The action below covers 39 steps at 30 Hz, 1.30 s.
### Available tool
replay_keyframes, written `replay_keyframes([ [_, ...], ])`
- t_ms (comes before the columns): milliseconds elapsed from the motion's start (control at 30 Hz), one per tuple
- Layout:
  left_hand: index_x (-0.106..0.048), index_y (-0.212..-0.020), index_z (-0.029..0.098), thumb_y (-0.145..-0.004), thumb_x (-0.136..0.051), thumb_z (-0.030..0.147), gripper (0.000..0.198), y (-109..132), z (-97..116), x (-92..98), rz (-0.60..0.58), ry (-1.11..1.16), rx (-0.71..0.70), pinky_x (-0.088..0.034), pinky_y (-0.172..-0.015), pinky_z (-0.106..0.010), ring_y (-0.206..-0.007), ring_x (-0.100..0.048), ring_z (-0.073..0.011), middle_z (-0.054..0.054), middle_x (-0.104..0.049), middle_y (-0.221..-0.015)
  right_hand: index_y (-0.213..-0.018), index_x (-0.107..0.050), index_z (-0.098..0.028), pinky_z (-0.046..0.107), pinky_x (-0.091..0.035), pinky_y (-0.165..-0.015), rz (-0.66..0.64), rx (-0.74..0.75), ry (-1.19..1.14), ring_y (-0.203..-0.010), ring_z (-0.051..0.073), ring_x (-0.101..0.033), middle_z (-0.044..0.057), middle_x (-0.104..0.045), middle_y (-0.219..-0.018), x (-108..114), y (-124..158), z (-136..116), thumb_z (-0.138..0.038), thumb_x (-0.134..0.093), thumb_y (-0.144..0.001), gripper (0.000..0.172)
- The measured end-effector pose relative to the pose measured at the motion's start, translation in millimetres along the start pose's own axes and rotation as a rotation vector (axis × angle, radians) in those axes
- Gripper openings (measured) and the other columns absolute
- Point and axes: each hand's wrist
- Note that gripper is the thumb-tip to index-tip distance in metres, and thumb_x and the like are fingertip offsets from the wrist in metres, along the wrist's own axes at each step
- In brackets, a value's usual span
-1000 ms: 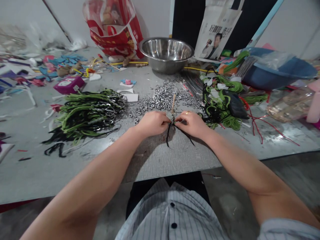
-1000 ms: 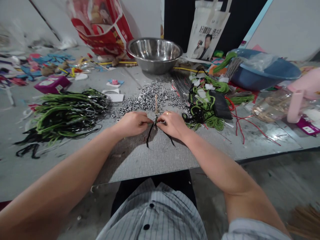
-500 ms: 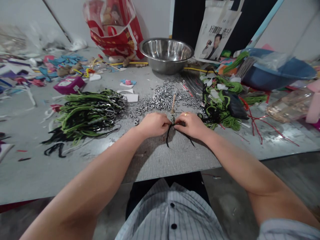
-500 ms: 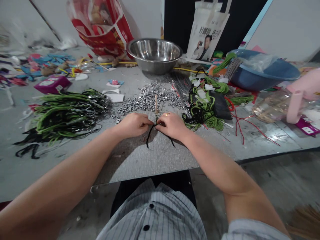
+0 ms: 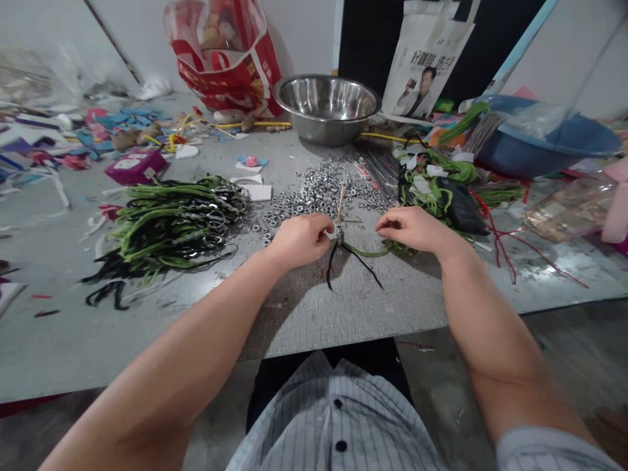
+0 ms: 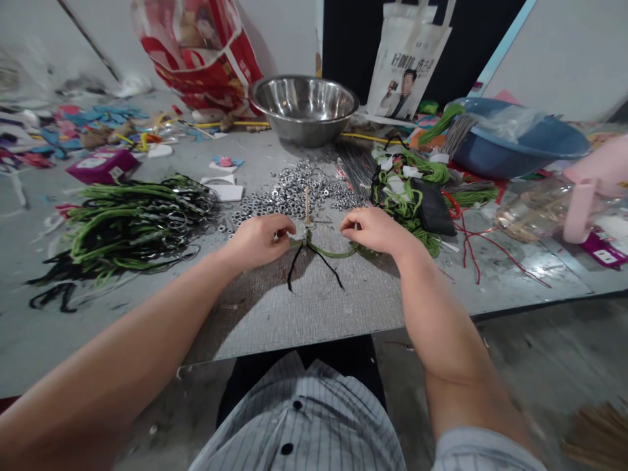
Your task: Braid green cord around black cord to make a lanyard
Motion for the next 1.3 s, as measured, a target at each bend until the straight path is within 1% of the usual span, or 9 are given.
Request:
replay_keyframes([
  [167, -0.065, -0.088, 0.017, -0.071, -0.042, 0.017, 0.029, 0.9, 1.2, 0.8, -0.010, 0.016, 0.001, -0.045, -0.063, -0.027, -0.067, -0.060, -0.0148, -0.005, -0.068, -0.080, -0.080, -0.069, -0.019, 0.026, -0.040, -0.060, -0.221, 0.043, 0.073, -0.069, 0.015, -0.058, 0.004, -0.068, -0.082, 2.4, 3.2, -1.7, -0.023, -0.065, -0.071, 0.010],
  [300, -0.065, -0.088, 0.018, -0.071, -0.042, 0.020, 0.028, 1.7, 0.4, -0.4, 0.005, 0.020, -0.016, -0.044, -0.061, -0.025, -0.067, -0.060, -0.0140, -0.004, -0.068, -0.079, -0.069, -0.065, -0.020, 0.026, -0.036, -0.056, -0.305, 0.040, 0.196, -0.062, 0.014, -0.054, 0.002, -0.064, -0.070, -9.6, -0.7, -6.2, -0.019, -0.060, -0.073, 0.007],
  [467, -0.065, -0.086, 0.018, -0.071, -0.043, 0.021, 0.027, 1.4, 0.6, -0.4, 0.020, 0.028, -0.022, -0.043, -0.062, -0.025, -0.066, -0.058, -0.0135, -0.003, -0.067, -0.076, -0.067, -0.060, -0.019, 0.026, -0.035, -0.057, -0.110, 0.023, 0.097, -0.062, 0.013, -0.050, 0.002, -0.061, -0.068, -19.6, -4.3, -9.3, -0.019, -0.058, -0.076, 0.009],
  [600, -0.065, -0.084, 0.017, -0.073, -0.044, 0.022, 0.025, 1.7, 3.7, 0.2, 0.045, 0.056, -0.024, -0.044, -0.064, -0.026, -0.067, -0.058, -0.0136, -0.004, -0.066, -0.078, -0.071, -0.055, -0.019, 0.024, -0.034, -0.052, 0.034, -0.074, -0.286, -0.053, 0.009, -0.044, -0.003, -0.053, -0.061, -22.3, -5.2, -11.3, -0.024, -0.057, -0.079, 0.009],
  [700, -0.066, -0.083, 0.016, -0.077, -0.045, 0.025, 0.024, 2.3, 7.9, 0.2, 0.043, 0.078, -0.042, -0.043, -0.064, -0.026, -0.067, -0.058, -0.0133, -0.004, -0.066, -0.077, -0.071, -0.052, -0.019, 0.022, -0.031, -0.044, 0.078, -0.137, -0.582, -0.044, 0.006, -0.038, -0.006, -0.046, -0.054, -27.1, -7.2, -15.1, -0.028, -0.060, -0.078, 0.013],
  [800, -0.067, -0.082, 0.017, -0.083, -0.045, 0.034, 0.028, 2.7, 13.6, 0.3, 0.014, 0.079, -0.062, -0.041, -0.060, -0.025, -0.066, -0.057, -0.0135, -0.004, -0.065, -0.074, -0.071, -0.051, -0.019, 0.020, -0.030, -0.040, 0.123, -0.197, -0.755, -0.041, 0.005, -0.040, -0.007, -0.046, -0.052, -34.8, -10.8, -20.7, -0.029, -0.063, -0.077, 0.016],
  [900, -0.068, -0.081, 0.018, -0.086, -0.046, 0.045, 0.035, 2.9, 20.7, 0.6, -0.008, 0.081, -0.044, -0.038, -0.059, -0.025, -0.065, -0.057, -0.0132, -0.003, -0.064, -0.071, -0.071, -0.050, -0.019, 0.020, -0.032, -0.039, 0.187, -0.232, -0.851, -0.040, 0.005, -0.041, -0.008, -0.047, -0.051, -43.4, -14.2, -27.6, -0.025, -0.063, -0.076, 0.015],
  [1067, -0.065, -0.078, 0.019, -0.084, -0.048, 0.051, 0.036, 1.1, 30.7, -2.0, -0.039, 0.085, 0.095, -0.035, -0.057, -0.025, -0.065, -0.055, -0.0133, -0.002, -0.061, -0.069, -0.076, -0.050, -0.019, 0.020, -0.035, -0.040, 0.182, -0.199, -0.945, -0.041, 0.005, -0.044, -0.009, -0.048, -0.053, -53.7, -15.8, -36.3, -0.026, -0.069, -0.071, 0.020],
  [1300, -0.063, -0.071, 0.018, -0.081, -0.049, 0.027, 0.020, -2.3, 31.5, -9.1, -0.089, 0.186, 0.165, -0.031, -0.054, -0.024, -0.058, -0.050, -0.0113, -0.001, -0.061, -0.066, -0.076, -0.053, -0.019, 0.020, -0.036, -0.040, 0.230, -0.148, -0.995, -0.042, 0.005, -0.044, -0.008, -0.051, -0.057, -57.0, -15.9, -36.9, -0.029, -0.073, -0.066, 0.025],
])
Point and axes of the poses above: each hand's wrist, its own y-axis away from the middle knuckle, its own x-axis out of the back of the hand, z = x × y
